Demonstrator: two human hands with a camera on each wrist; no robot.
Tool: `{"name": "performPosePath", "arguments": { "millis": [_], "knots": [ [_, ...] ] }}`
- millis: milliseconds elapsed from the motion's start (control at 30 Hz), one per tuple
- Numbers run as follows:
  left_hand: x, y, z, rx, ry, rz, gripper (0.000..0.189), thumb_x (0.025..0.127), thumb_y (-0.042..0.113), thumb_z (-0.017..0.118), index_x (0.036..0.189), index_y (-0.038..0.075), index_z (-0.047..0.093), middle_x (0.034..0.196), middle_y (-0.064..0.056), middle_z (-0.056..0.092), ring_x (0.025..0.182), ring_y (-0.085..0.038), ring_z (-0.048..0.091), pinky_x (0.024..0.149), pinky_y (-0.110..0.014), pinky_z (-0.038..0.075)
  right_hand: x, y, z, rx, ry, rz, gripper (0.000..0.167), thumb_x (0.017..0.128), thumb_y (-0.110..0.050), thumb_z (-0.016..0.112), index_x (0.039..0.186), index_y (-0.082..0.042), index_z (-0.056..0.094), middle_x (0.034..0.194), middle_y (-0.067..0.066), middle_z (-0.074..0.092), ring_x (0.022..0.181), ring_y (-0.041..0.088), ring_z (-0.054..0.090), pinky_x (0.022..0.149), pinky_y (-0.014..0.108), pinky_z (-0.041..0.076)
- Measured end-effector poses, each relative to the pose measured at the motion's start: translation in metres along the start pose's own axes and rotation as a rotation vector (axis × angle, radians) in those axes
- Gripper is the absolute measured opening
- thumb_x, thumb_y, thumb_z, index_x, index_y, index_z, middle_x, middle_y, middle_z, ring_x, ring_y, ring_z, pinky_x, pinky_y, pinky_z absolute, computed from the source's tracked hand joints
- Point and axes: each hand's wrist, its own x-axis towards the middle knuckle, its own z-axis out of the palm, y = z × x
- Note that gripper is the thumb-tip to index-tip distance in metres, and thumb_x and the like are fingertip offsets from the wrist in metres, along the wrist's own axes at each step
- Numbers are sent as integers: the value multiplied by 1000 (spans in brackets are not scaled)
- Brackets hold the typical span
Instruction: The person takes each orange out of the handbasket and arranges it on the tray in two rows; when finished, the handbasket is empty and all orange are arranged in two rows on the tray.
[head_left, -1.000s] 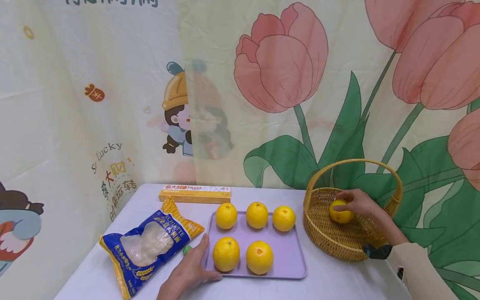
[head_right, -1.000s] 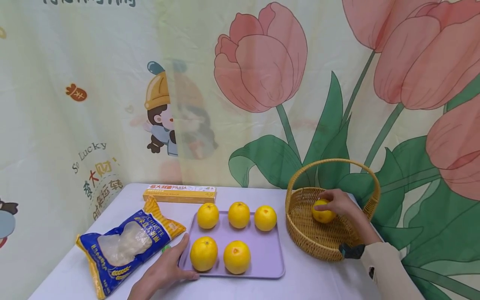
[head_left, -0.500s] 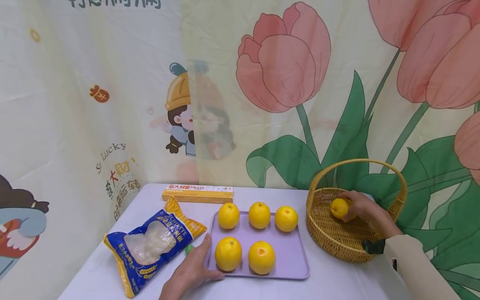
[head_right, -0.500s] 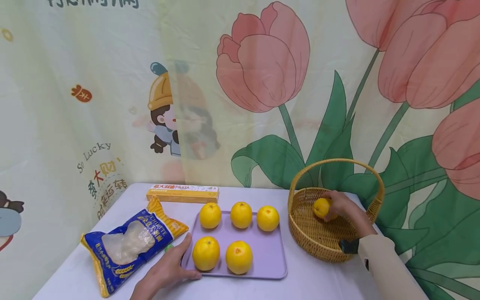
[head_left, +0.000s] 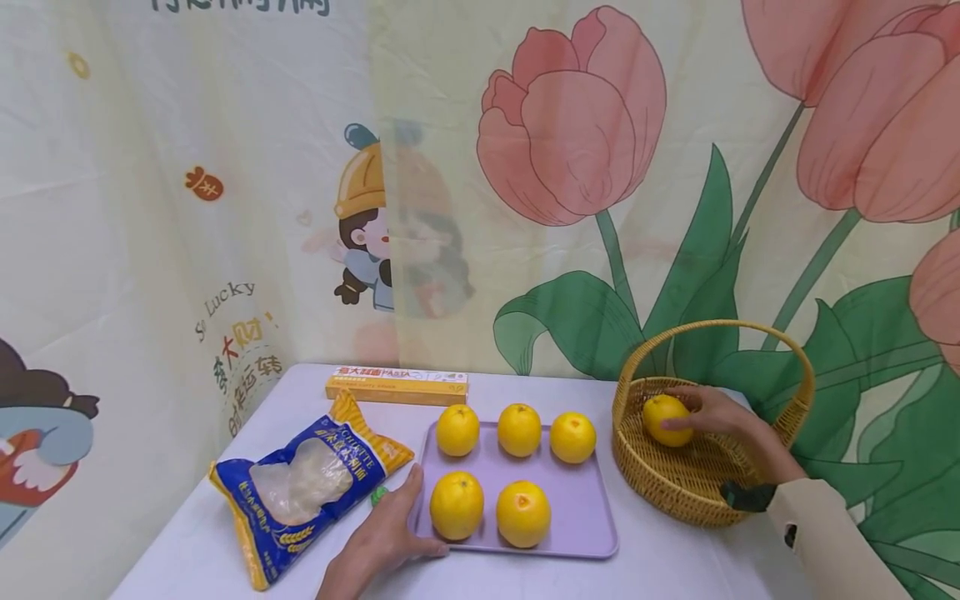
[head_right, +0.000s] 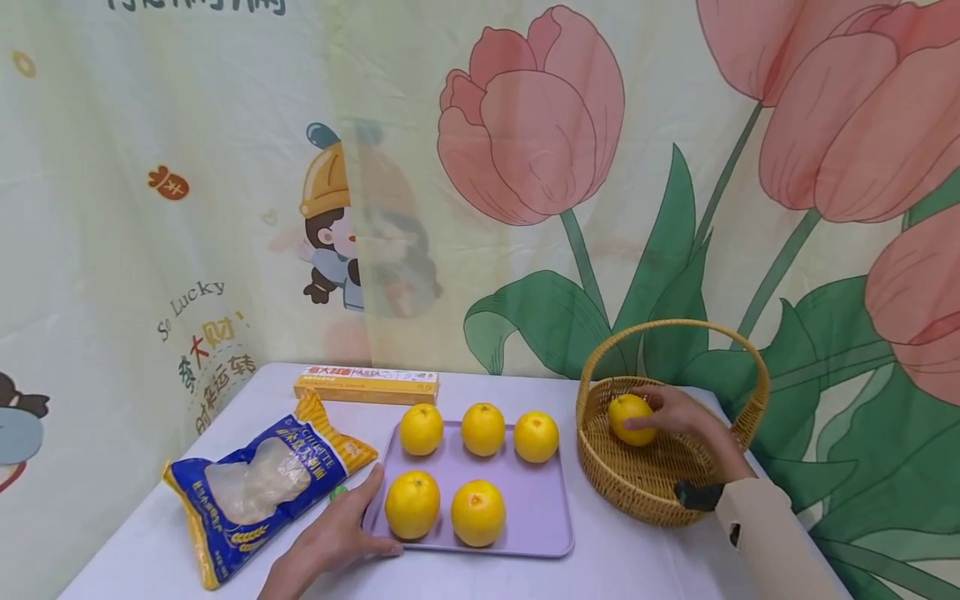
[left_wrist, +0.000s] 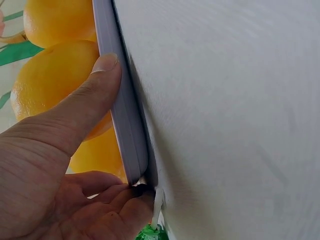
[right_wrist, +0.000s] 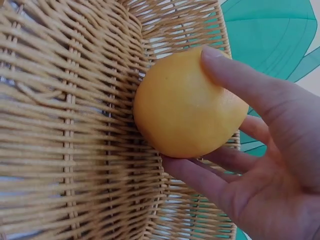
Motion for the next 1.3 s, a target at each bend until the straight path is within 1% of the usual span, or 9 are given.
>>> {"name": "performPosePath", "arguments": {
  "millis": [167, 267, 400, 500, 600, 833, 1067, 1167, 1300],
  "knots": [
    [1, 0, -1, -2, 0, 1, 129, 65, 23, 105, 165, -9, 30, 166, -35, 36, 151, -55, 39, 124, -71, 31, 2, 0, 2, 42, 1, -1, 71, 95, -35, 85, 140, 13, 57, 122, 25, 68, 102, 31, 62, 85, 46, 66],
    [2, -1, 0, -5, 0, 11, 129, 65, 22, 105, 165, -9, 29, 166, -35, 36, 151, -55, 39, 124, -71, 32, 4, -1, 1, 51, 15, 1, 71, 95, -32, 86, 138, 17, 57, 121, 26, 70, 100, 31, 63, 83, 44, 65],
    [3, -2, 1, -9, 0, 9, 129, 64, 22, 105, 165, -9, 29, 166, -35, 36, 151, -56, 38, 124, -72, 31, 6, -3, 2, 61, 26, 2, 71, 95, -32, 85, 137, 19, 58, 120, 25, 71, 102, 31, 63, 90, 47, 63],
    [3, -2, 2, -12, -3, 2, 129, 64, 22, 105, 165, -8, 30, 166, -35, 36, 151, -56, 38, 123, -72, 31, 5, -4, 3, 85, 34, 23, 74, 95, -33, 85, 139, 19, 55, 125, 29, 69, 108, 36, 64, 99, 56, 61],
    [3, -2, 4, -19, -4, 4, 129, 64, 21, 105, 165, -8, 29, 165, -35, 36, 150, -56, 39, 123, -73, 32, 5, -5, 5, 117, 41, 38, 76, 96, -33, 85, 142, 18, 53, 131, 33, 66, 114, 40, 63, 103, 60, 59],
    [2, -2, 3, -24, -8, -1, 129, 65, 21, 105, 165, -8, 29, 165, -35, 37, 151, -56, 38, 123, -72, 31, 4, -2, 9, 162, 48, 8, 77, 98, -33, 82, 148, 15, 50, 140, 35, 61, 120, 42, 62, 101, 55, 62],
    [2, -2, 4, -3, -8, -12, 127, 66, 24, 104, 165, -8, 32, 166, -33, 37, 152, -56, 37, 124, -73, 30, 4, -1, 10, 228, 86, 1, 74, 99, -33, 82, 150, 12, 52, 141, 33, 61, 118, 39, 63, 97, 48, 63],
    [2, -2, 4, 3, -5, -21, 126, 66, 24, 105, 165, -7, 33, 166, -33, 37, 151, -57, 36, 123, -74, 30, 4, -3, 11, 251, 110, -28, 74, 98, -31, 83, 151, 11, 52, 140, 31, 63, 116, 36, 65, 96, 44, 64],
    [2, -3, 4, 11, -6, -41, 126, 66, 26, 105, 165, -5, 33, 166, -33, 39, 151, -58, 36, 123, -75, 30, 0, -11, 11, 262, 153, -82, 69, 98, -27, 83, 149, 10, 54, 136, 28, 67, 113, 33, 67, 91, 35, 65]
  ]
}}
